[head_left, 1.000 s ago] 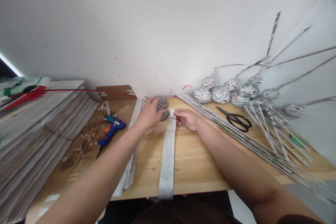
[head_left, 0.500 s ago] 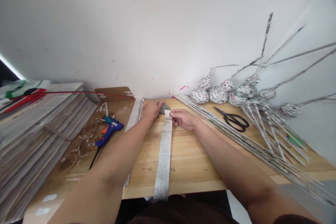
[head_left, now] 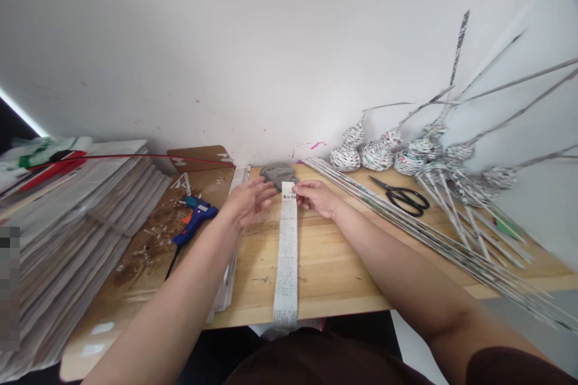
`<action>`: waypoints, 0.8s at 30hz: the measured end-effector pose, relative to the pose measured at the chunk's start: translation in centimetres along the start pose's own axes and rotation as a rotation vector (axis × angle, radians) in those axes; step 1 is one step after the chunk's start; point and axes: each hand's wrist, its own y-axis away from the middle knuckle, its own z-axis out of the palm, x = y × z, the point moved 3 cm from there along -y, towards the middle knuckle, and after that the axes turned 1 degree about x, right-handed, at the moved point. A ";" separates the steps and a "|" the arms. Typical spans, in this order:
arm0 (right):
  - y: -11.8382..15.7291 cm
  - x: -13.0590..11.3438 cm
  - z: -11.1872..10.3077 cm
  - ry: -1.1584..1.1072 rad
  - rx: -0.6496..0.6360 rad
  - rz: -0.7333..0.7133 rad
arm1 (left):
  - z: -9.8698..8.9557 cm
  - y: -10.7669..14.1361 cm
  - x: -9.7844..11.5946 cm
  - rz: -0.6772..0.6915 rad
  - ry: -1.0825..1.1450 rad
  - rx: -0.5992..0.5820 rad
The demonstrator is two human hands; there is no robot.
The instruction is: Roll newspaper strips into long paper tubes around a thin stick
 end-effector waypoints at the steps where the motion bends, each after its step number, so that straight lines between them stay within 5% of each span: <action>1: 0.1 -0.1 0.2 0.033 0.012 -0.026 | 0.3 0.6 -0.5 -0.076 0.082 -0.046; 7: 0.7 -1.1 1.1 0.259 0.077 -0.197 | 2.8 2.0 -2.4 -0.160 0.203 -0.328; 14: 1.1 -0.9 1.6 0.252 0.092 -0.121 | 3.2 1.3 -5.3 -0.128 0.160 -0.324; 24: 1.0 -1.2 1.5 0.170 0.173 -0.049 | 2.9 1.7 -4.6 -0.080 0.012 -0.210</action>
